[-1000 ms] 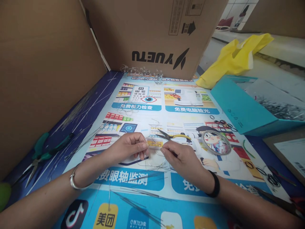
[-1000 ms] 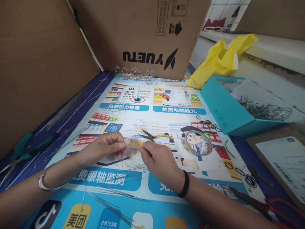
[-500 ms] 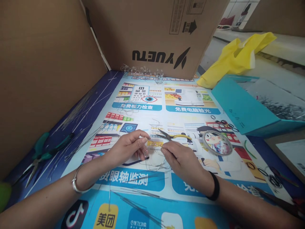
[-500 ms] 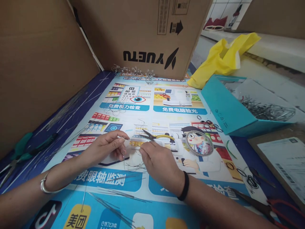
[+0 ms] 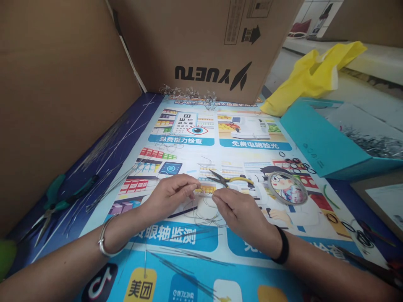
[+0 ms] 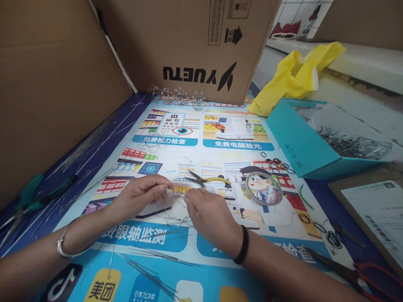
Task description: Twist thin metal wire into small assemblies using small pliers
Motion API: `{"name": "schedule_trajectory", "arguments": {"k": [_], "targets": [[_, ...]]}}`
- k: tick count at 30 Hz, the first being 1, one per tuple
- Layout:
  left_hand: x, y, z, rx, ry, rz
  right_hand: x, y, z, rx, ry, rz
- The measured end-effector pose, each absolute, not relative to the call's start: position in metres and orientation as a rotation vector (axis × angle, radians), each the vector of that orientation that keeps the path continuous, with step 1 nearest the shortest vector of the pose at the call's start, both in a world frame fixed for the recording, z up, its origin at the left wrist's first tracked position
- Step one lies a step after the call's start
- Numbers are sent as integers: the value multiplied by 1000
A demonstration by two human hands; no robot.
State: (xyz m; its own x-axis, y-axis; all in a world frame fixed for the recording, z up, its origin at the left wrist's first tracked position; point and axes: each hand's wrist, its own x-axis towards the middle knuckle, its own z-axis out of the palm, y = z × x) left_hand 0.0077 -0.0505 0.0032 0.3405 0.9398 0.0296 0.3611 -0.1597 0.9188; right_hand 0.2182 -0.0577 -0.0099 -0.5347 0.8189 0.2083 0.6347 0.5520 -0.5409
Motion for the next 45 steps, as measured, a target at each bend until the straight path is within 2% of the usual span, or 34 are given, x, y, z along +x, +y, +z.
{"name": "schedule_trajectory", "arguments": {"k": [10, 19, 25, 32, 36, 39, 45], "targets": [[13, -52, 8, 1776, 1222, 788, 217, -59, -12, -1155, -2313, 574], [15, -53, 7, 1682, 1320, 905, 217, -58, -12, -1153, -2219, 554], [15, -51, 3, 1364, 1152, 779, 217, -58, -14, -1150, -2199, 532], [15, -51, 2, 1304, 1151, 691, 216, -58, -14, -1166, -2232, 550], [16, -52, -2, 1272, 1158, 681, 215, -58, -10, -1133, -2213, 408], [17, -53, -5, 1312, 1167, 665, 213, -56, -8, -1043, -2173, 298], [19, -56, -3, 1516, 1182, 664, 209, -55, -9, -896, -2228, 312]]}}
